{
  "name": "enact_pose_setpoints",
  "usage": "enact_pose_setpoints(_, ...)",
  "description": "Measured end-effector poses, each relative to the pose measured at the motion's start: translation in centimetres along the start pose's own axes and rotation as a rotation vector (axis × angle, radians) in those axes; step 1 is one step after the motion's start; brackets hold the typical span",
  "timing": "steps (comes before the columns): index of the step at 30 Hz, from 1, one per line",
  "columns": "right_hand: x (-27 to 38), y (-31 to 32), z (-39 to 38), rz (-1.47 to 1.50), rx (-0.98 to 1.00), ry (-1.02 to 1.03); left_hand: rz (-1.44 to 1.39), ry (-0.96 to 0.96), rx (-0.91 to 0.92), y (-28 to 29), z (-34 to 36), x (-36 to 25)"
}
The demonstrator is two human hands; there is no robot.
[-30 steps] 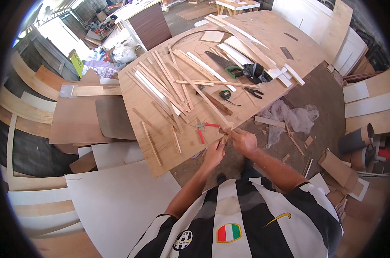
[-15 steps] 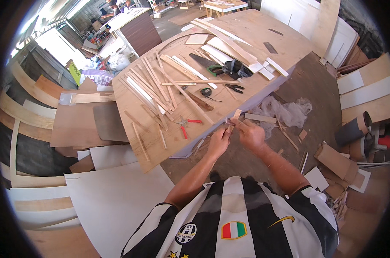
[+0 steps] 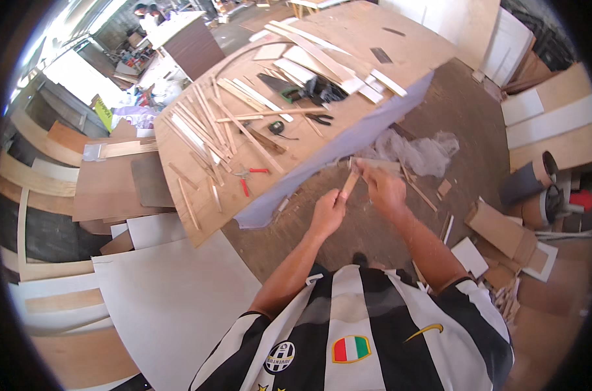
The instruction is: The person builds a small wooden frame by hand. They use shears to trim small wooden pieces, mark a piece with a pencil, and use a hammer to join the wooden strips together on a workbench.
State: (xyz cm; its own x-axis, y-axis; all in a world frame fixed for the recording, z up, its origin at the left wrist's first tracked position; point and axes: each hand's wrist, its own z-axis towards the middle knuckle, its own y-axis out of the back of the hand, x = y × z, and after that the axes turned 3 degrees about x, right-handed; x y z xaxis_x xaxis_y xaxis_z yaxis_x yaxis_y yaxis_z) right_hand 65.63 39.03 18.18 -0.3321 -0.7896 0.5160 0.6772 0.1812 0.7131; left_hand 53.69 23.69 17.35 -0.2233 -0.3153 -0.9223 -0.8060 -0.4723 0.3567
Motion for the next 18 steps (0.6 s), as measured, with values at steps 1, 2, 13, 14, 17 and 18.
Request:
enact_pose_setpoints(1,-0.6,0.2,-0.3,-0.008,0.011,-0.025,-0.003,0.015,0.023,-0.6,-0.1,0.1)
enact_pose_setpoints(2,0.0,0.5,-0.5,0.005,0.032,0.009,-0.014,0.001,0.014,-1.0,-0.3,0.0)
enact_pose_setpoints(13,-0.5,4.0,-3.9,-0.125,0.077,0.097,-0.139,0.065,0.141,-2.6,-1.7,-1.3)
enact_pose_setpoints(14,-0.3,4.1,-3.8,-0.134,0.068,0.087,-0.137,0.058,0.155,-2.6,-1.8,-1.6)
enact_pose_setpoints(17,0.7,4.0,-4.2,-0.082,-0.106,-0.144,-0.15,0.043,0.209,-2.2,-2.1,-1.6)
enact_pose_setpoints(18,1.6,3.6,-5.2,-0.092,-0.049,-0.012,-0.129,0.045,0.209,-1.6,-1.9,-1.2)
